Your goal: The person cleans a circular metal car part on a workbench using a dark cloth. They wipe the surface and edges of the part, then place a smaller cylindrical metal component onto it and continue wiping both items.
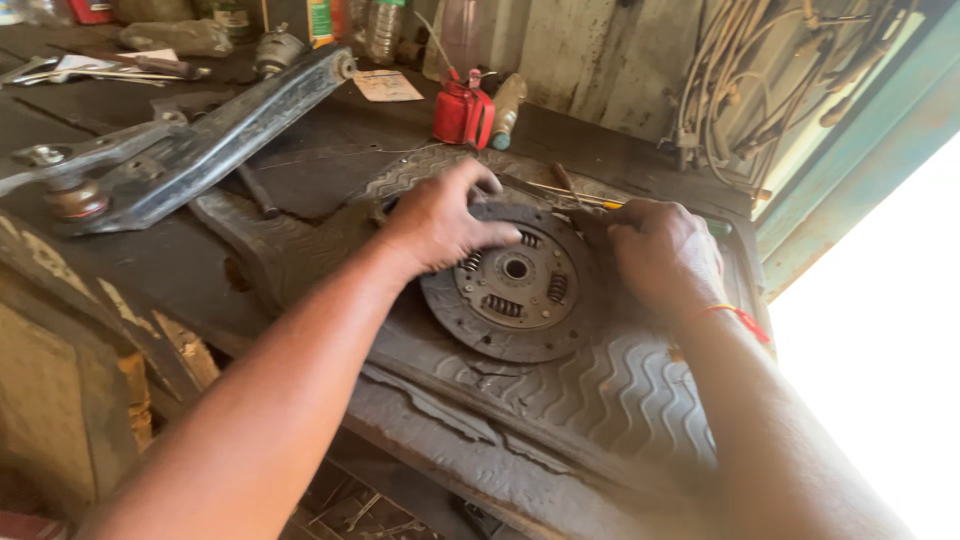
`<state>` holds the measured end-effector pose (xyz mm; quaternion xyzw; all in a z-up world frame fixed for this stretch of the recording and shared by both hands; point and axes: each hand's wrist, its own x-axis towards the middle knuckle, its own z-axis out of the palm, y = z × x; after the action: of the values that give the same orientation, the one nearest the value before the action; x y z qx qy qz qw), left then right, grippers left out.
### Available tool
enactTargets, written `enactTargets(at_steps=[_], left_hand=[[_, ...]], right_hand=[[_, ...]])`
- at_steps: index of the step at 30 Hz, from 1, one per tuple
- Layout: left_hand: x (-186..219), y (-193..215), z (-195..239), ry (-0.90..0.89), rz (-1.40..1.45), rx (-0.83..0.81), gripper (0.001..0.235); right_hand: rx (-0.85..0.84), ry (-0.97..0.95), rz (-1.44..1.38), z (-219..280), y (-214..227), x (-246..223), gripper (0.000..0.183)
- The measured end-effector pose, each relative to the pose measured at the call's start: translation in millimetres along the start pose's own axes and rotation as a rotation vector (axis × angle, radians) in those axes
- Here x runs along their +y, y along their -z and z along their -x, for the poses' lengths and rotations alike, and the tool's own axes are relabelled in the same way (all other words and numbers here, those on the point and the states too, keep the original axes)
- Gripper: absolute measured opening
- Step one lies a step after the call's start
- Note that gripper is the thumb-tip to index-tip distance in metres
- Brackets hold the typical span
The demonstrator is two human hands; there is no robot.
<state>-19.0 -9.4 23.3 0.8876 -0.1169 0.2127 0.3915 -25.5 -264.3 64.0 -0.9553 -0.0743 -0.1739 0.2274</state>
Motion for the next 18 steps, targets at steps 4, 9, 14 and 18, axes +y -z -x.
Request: enactTargets(at_steps=[4,9,14,18], left_hand=[[-7.1,3.7,-6.3,0.060,0.517,0.068,0.051],[4.0,19.4,-1.9,-0.404,0.756,0.349,0.034],[30.2,33.3,17.2,-0.505,0.703,0.357,0.037],[53.1,40.8,34.5,-0.514,0.705,0.273,0.038]], right_hand=[[0.101,0.042,-0.046,-2.4,2.1,2.6,0.033],[0.236,0.012,-0.189,-1.7,6.7,2.4,0.033],[0.345,0.054,-0.192,-9.8,3.9,12.3,0.030],[0.386,0.112,-0.238,-18.1,1.6,20.2,0.030]])
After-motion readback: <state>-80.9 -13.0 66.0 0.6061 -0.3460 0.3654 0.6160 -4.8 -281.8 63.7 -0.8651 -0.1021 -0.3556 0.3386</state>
